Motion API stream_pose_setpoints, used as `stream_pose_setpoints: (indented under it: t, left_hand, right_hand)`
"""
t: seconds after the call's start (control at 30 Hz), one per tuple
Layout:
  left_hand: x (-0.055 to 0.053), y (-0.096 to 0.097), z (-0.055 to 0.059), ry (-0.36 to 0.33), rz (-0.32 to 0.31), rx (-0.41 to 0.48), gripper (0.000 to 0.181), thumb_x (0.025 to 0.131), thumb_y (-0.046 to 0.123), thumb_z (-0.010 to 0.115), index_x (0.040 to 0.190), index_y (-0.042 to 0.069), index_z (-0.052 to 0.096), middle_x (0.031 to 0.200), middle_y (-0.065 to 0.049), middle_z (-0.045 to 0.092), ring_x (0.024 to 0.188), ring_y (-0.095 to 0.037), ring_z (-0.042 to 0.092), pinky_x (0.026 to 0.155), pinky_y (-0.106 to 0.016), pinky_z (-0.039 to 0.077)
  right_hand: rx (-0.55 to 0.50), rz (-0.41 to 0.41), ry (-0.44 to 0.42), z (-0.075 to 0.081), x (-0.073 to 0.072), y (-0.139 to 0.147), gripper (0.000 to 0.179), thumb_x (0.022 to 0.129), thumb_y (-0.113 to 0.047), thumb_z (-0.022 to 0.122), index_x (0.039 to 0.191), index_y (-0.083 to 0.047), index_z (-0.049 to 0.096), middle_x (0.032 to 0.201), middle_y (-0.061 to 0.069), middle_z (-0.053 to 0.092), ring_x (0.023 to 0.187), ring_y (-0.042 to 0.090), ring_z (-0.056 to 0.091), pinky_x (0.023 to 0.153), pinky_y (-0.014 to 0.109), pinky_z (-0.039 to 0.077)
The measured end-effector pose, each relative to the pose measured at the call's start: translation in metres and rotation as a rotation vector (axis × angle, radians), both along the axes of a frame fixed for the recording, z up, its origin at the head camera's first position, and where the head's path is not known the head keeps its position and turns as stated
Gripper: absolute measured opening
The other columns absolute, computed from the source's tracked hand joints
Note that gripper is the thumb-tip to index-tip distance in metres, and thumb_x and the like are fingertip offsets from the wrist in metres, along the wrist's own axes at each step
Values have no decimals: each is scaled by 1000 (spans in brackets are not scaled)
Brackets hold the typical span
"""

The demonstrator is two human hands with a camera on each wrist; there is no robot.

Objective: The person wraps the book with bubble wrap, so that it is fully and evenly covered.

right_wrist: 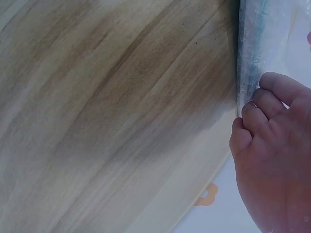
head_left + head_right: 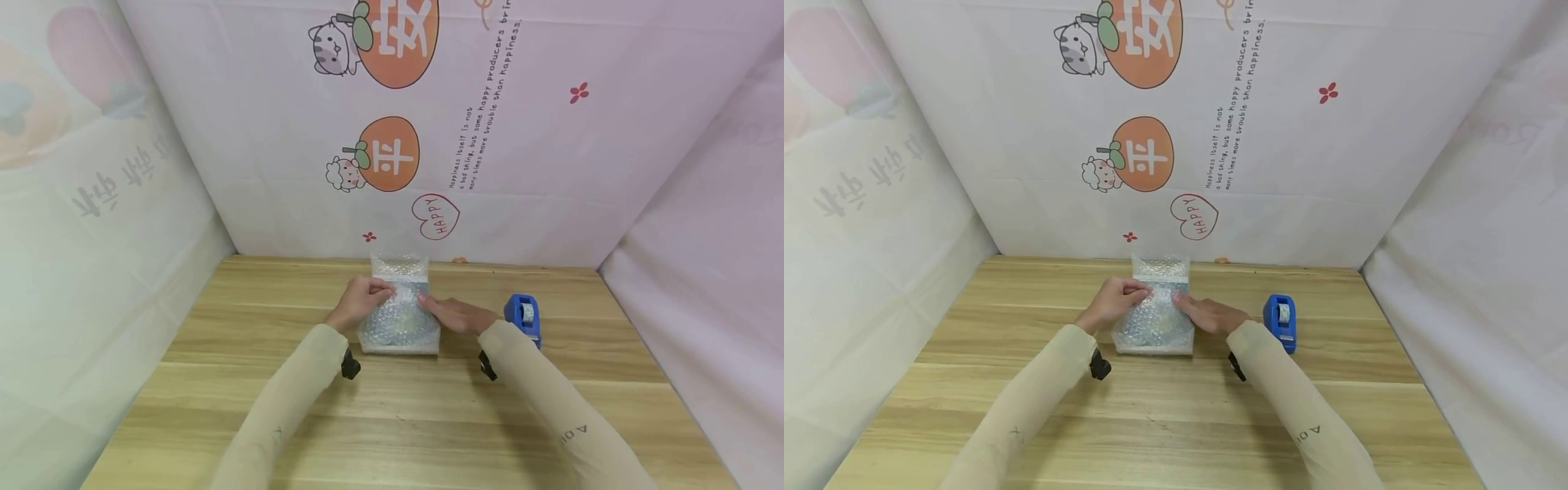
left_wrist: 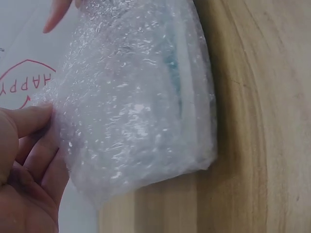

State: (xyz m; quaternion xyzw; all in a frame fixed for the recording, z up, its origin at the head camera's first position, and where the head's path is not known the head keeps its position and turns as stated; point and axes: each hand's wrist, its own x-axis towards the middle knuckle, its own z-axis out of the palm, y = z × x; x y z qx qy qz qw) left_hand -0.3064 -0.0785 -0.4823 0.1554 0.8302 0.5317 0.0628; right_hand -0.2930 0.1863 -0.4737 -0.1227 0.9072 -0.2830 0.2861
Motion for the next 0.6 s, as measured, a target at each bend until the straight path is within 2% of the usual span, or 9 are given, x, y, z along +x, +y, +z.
stream_pose_setpoints:
  t: [0.1,0.2,0.4,0.6]
  left_hand:
    - [-3,2,-5,-8,17,-16,21,103,12,68,119,3,79,124,-13,78,108,-21,75,93,-33,64]
    - [-4,4,-9,19,28,-45,20,102,12,69,117,4,80,124,-13,78,110,-22,75,95,-36,64]
    - [-11,7,-22,103,34,-112,18,102,12,69,113,5,81,120,-13,80,113,-24,76,97,-38,63]
    - [-11,10,-24,130,38,-128,18,101,12,70,113,4,81,120,-14,80,113,-27,76,100,-43,62]
  right_hand:
    - [34,81,49,-1,-1,-2,89,102,-81,19,171,-26,16,179,6,13,165,41,13,132,68,13]
    - [93,168,118,-4,-2,-3,92,102,-81,26,171,-22,14,180,1,7,166,38,12,133,64,14]
    - [145,220,179,-10,-2,-3,110,92,-87,46,171,-18,14,180,0,5,165,35,17,134,58,20]
    - [136,257,224,-13,-1,-3,112,91,-82,56,170,-13,18,180,3,6,164,35,20,134,54,24]
